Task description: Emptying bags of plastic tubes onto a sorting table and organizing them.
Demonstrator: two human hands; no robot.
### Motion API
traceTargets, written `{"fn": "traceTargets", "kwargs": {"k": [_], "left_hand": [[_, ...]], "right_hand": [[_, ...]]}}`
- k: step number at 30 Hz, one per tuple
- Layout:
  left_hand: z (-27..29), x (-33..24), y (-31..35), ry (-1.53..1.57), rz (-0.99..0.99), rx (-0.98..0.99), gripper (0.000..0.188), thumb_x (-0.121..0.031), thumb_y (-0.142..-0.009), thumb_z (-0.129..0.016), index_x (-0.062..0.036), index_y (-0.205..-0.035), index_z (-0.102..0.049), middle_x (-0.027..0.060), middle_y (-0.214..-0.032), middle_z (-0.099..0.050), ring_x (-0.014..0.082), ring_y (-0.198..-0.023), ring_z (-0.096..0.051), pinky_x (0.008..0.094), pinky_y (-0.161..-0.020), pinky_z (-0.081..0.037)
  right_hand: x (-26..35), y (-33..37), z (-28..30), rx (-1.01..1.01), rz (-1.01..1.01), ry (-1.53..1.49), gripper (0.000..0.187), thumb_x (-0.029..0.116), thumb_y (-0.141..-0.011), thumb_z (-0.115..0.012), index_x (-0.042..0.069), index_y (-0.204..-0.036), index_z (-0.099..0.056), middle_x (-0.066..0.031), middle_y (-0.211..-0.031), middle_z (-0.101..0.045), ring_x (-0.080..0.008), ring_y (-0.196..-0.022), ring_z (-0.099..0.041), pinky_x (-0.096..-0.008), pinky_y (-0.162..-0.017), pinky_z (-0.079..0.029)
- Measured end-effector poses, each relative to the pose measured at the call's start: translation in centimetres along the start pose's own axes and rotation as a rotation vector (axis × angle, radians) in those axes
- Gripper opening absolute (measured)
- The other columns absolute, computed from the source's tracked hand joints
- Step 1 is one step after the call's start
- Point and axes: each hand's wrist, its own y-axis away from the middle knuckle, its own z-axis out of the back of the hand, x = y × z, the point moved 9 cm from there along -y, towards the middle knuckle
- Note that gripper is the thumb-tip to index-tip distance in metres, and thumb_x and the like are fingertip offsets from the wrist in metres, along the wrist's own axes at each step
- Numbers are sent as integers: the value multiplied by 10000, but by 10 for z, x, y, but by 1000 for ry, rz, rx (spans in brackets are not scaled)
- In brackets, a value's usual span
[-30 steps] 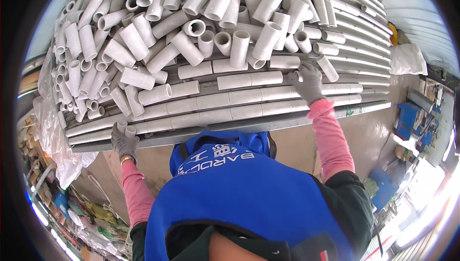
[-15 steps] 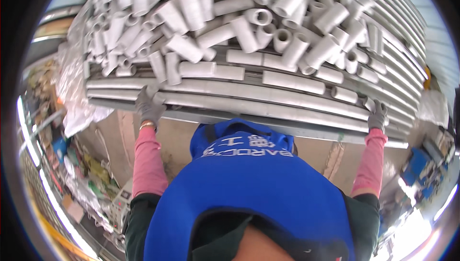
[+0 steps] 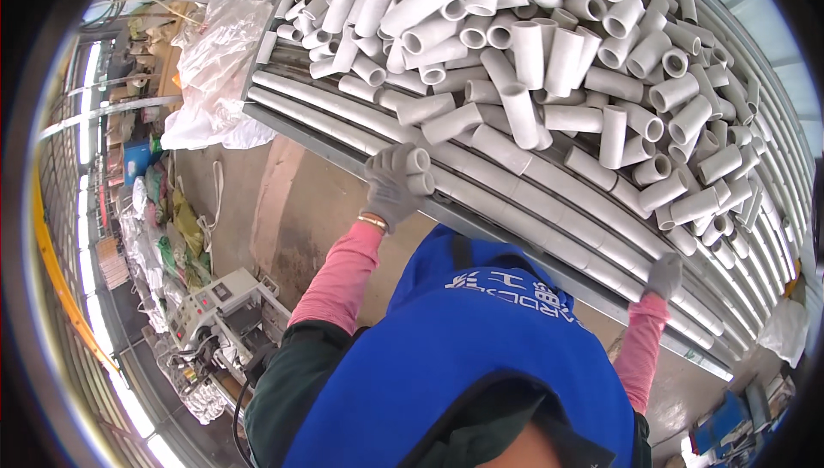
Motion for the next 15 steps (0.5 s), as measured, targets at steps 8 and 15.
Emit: {"fn": "traceTargets", "kwargs": {"k": [8,15], "left_hand": [[0,-2,-7,39,-189,166,767,-333,-599,-715,-118,-1275,-423,103,-1159,-498,290,-1112,-478,434,-971,-307],[-1,-8,-5,102,-434,264,818,-357,-600,-722,-121,-1319,-413,90,-1172,-495,260,-1115,-475,416,-970,-321]], "right_hand": [[158,87,-31,21,108,-29,402,342,-920,-382,19,-1037,-592,-261,-866,-647,-433,-835,-618,-519,-741,-460],[284,156,-45,115,244,-137,411,323,-892,-418,0,-1078,-591,-265,-860,-646,-426,-844,-620,-495,-774,-469]]}}
